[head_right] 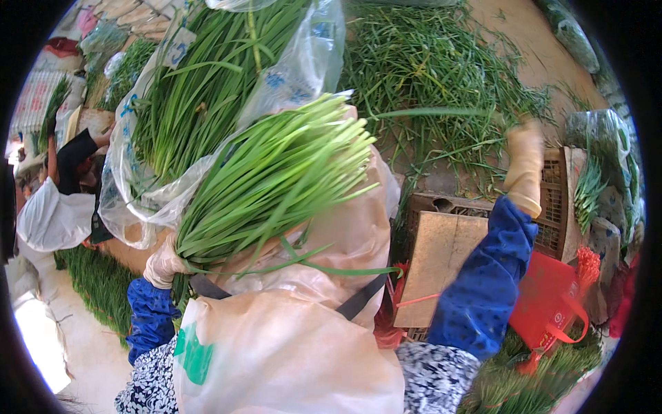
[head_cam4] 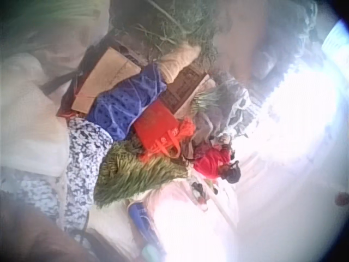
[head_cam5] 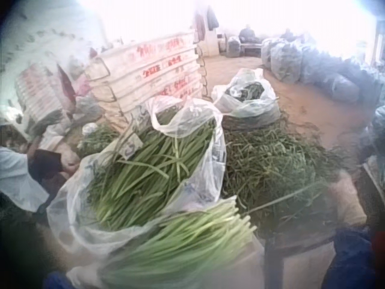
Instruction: The person bundles green onions together using red ties and trims the ends.
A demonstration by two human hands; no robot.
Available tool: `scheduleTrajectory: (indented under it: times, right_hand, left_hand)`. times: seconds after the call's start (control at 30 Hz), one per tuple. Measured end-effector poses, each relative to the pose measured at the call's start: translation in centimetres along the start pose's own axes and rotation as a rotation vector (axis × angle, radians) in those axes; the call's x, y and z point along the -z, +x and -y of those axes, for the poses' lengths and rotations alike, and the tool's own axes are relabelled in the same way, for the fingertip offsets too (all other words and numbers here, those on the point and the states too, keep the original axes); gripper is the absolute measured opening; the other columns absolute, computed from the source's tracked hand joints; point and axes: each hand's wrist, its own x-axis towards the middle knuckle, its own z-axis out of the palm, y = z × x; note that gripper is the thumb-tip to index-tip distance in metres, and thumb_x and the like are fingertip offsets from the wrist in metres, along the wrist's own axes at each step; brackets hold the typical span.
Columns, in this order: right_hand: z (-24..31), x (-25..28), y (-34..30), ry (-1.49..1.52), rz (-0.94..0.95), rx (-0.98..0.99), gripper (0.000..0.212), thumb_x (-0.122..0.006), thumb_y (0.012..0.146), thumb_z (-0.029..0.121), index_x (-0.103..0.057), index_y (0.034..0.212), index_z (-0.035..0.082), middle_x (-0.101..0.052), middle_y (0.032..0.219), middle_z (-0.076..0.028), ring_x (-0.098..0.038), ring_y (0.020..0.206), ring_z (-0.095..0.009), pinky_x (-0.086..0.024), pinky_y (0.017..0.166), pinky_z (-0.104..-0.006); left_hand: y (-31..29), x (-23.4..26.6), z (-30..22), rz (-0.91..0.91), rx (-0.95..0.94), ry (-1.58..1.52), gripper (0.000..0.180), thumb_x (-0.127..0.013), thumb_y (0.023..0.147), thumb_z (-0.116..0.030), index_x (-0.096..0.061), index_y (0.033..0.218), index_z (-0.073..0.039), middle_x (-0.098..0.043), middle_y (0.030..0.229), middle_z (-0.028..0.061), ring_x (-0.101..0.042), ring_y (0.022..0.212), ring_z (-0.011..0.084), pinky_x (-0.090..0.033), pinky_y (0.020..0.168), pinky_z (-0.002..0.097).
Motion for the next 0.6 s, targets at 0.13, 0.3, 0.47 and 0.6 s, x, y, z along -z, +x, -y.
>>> scheduleTrajectory:
  times: [0.13, 0.3, 0.47, 0.6]
  right_hand:
    - [6.3, -2.6, -13.0, 0.029, 0.575, 0.266, 0.026, -0.065, 0.087, 0.020, -0.068, 0.103, 0.000, -0.069, 0.094, -0.011, -0.065, 0.083, -0.022, -0.052, 0.074, -0.0340]
    - [11.3, -2.1, -24.4, 0.751, 1.584, -0.095, 0.065, -0.062, 0.084, 0.057, -0.068, 0.104, -0.005, -0.067, 0.080, -0.009, -0.066, 0.073, -0.017, -0.053, 0.067, -0.0256]
    - [10.5, -5.1, -28.5, 1.225, 1.434, -0.251, 0.061, -0.064, 0.088, 0.051, -0.055, 0.124, 0.003, -0.063, 0.109, -0.007, -0.059, 0.092, -0.014, -0.047, 0.074, -0.0258]
    - [14.3, -5.7, -29.6, 1.623, 1.130, -0.210, 0.078, -0.062, 0.086, 0.059, -0.043, 0.140, 0.005, -0.053, 0.131, -0.008, -0.053, 0.110, -0.017, -0.043, 0.088, -0.0309]
  left_hand:
    - [-2.3, -1.6, -1.8, -0.084, 0.090, 0.010, 0.070, -0.083, 0.063, -0.007, -0.056, 0.127, 0.003, -0.068, 0.114, 0.0108, -0.064, 0.104, 0.0179, -0.051, 0.091, 0.0325]
    - [-2.8, -4.2, -8.2, -0.087, 0.172, 0.090, 0.071, -0.083, 0.063, -0.007, -0.056, 0.128, 0.002, -0.068, 0.113, 0.0064, -0.063, 0.099, 0.0128, -0.051, 0.086, 0.0286]
    - [-1.8, -9.8, -14.7, -0.154, 0.098, 0.199, 0.048, -0.078, 0.060, 0.001, -0.068, 0.106, 0.002, -0.069, 0.095, 0.0010, -0.062, 0.083, 0.0099, -0.049, 0.075, 0.0267]
    - [-1.1, -11.2, -16.4, -0.044, 0.027, 0.461, 0.061, -0.075, 0.067, -0.002, -0.058, 0.125, 0.001, -0.068, 0.108, 0.0044, -0.059, 0.093, 0.0080, -0.048, 0.084, 0.0244]
